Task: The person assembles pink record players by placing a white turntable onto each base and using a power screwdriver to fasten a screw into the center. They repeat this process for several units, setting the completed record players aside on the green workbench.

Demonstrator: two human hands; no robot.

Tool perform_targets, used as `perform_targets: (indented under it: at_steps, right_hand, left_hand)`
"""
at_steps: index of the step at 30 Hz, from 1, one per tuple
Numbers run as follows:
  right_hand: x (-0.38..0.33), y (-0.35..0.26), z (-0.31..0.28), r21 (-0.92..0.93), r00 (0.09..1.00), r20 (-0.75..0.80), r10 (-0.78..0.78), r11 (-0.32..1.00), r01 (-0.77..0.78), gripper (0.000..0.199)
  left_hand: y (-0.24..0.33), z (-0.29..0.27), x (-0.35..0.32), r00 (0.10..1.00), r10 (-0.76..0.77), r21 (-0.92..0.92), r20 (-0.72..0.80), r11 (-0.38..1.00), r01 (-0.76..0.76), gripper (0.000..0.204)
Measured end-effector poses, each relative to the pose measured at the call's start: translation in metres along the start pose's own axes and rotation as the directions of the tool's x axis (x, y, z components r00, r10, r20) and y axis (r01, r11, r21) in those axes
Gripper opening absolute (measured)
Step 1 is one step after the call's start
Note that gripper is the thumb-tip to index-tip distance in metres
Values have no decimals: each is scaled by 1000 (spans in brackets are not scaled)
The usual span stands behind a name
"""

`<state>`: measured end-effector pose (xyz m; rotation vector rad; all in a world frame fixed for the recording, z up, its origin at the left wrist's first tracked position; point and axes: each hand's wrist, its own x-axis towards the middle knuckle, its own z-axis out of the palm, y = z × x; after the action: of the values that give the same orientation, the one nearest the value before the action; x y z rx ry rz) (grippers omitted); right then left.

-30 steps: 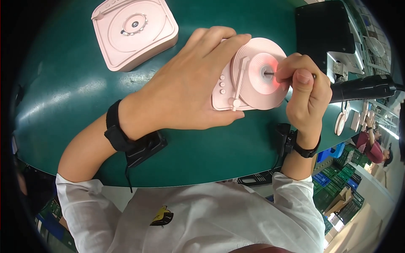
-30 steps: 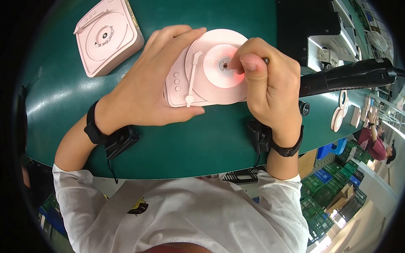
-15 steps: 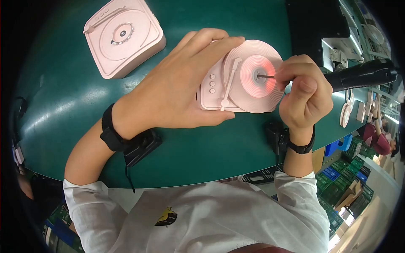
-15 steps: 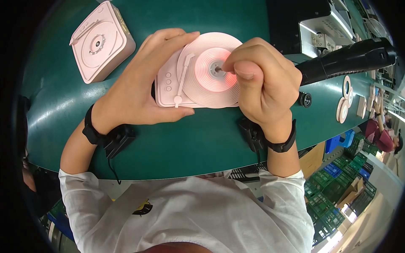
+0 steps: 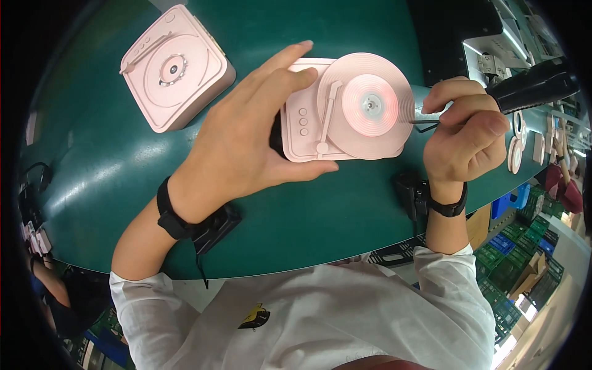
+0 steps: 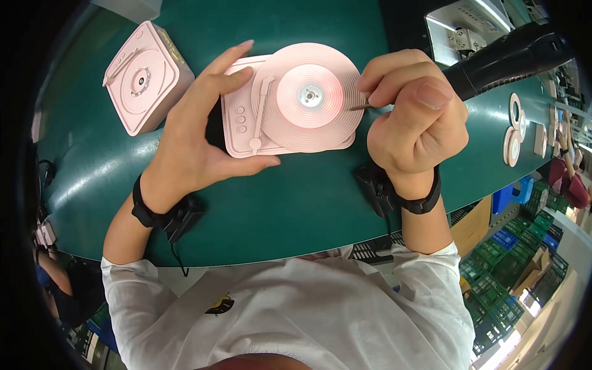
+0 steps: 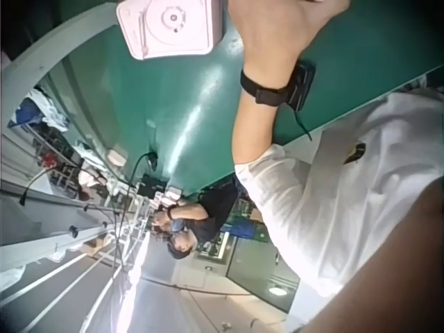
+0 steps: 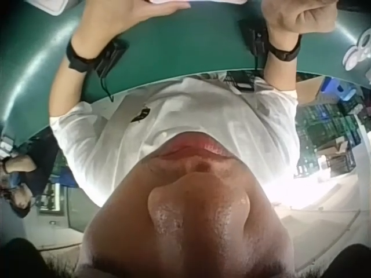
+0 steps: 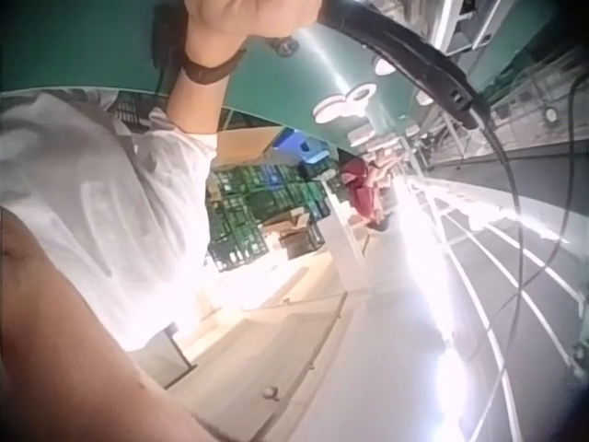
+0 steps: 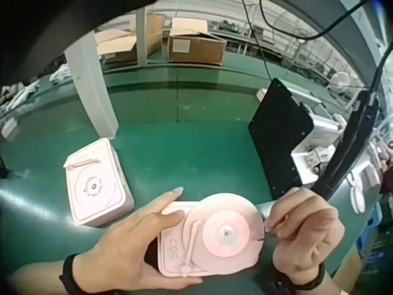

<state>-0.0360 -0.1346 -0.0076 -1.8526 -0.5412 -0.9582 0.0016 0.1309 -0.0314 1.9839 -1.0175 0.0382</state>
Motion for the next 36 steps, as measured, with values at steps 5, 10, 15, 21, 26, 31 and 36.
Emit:
perform_targets:
  at_steps: [5,10,15,21,26,31,36]
  right_hand:
    - [0,0,-4,16,1000,-3,-8,1000,8,53]
    - [2,-8,-11,-53,988,154,10,999,-2,52]
    - [4,-4,-11,-67,985,137,-102,991,112,54]
    - [-6,-12,-6,17,997,56,62,998,-63,56]
    - [-5,-14,1,27,975,174,141,989,-148,51]
    - [-4,-16,3,39,950,230,211,973,-226,46]
    - [-3,-21,2,-60,913,306,270,962,-265,50]
  left_hand:
    - [1,-3,-6,999,-50,-6,14,999,50,96]
    - [0,-6,-7,999,-28,6,22,1000,28,96]
    - [4,-6,-7,1000,-28,10,12,1000,27,95]
    - [4,-7,-7,1000,-12,20,8,1000,11,96]
    - [7,-9,-6,1000,3,71,8,997,-4,96]
    - [11,-12,-6,999,-24,149,28,989,19,94]
    - [13,-13,-4,999,-29,186,27,982,23,92]
